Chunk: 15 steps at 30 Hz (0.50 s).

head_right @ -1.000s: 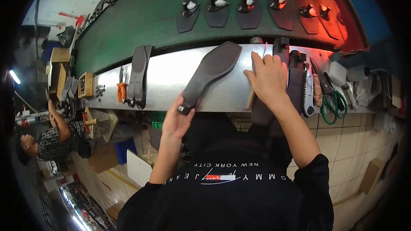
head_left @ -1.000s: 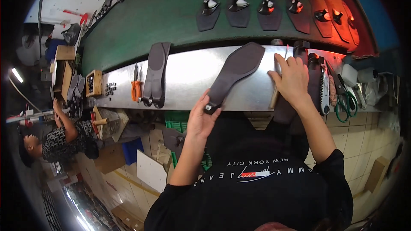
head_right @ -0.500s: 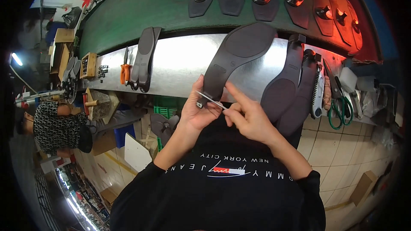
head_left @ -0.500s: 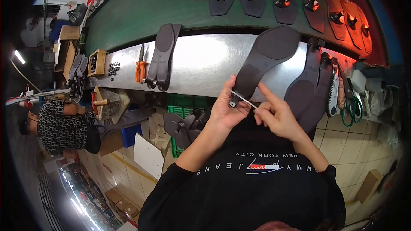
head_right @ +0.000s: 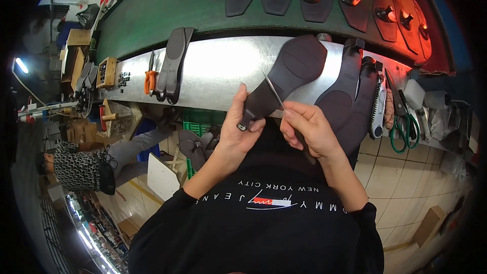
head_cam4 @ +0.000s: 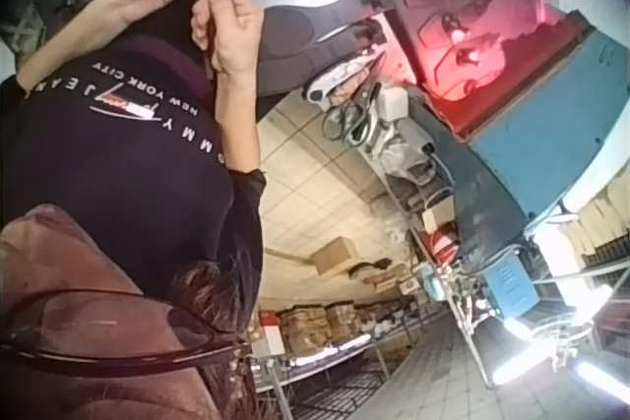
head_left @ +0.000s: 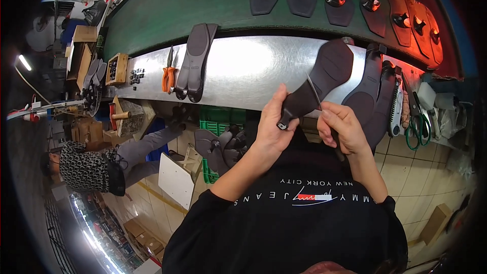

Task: Manually assemble and secure the heel components to the shoe soles using tools.

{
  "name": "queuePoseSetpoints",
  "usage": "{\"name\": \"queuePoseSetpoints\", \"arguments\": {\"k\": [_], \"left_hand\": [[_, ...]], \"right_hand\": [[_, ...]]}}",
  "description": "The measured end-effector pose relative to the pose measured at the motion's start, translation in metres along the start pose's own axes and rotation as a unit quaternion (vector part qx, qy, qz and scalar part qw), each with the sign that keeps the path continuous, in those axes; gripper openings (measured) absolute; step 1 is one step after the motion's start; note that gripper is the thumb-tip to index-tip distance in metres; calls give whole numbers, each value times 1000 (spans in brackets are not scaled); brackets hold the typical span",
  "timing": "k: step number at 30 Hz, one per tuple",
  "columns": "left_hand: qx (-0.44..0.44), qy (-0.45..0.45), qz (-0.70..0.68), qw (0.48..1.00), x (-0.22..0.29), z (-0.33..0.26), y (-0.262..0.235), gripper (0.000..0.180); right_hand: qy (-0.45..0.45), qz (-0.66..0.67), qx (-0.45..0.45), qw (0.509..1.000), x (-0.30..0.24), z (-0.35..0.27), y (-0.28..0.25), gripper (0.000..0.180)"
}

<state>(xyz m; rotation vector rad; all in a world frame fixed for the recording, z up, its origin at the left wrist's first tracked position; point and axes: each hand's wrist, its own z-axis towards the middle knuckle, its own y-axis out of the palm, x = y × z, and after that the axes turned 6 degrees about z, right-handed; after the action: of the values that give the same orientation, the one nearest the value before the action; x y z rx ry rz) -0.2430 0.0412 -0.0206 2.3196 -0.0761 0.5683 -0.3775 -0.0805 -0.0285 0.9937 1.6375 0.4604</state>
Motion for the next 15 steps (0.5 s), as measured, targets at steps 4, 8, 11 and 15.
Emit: {"name": "queuePoseSetpoints", "arguments": {"k": [4, 8, 11, 15], "left_hand": [[81, 222, 134, 962, 0, 8, 6, 52], [73, 307, 198, 928, -2, 11, 6, 62], [59, 331, 215, 917, -5, 15, 2, 65], [32, 302, 197, 932, 2, 15, -2, 68]], "right_hand": [[42, -188, 21, 981, 4, -6, 26, 50], [34, -82, 28, 996, 19, -1, 26, 49], [46, -3, 8, 999, 12, 1, 23, 44], [65, 123, -50, 989, 4, -2, 15, 34]]}}
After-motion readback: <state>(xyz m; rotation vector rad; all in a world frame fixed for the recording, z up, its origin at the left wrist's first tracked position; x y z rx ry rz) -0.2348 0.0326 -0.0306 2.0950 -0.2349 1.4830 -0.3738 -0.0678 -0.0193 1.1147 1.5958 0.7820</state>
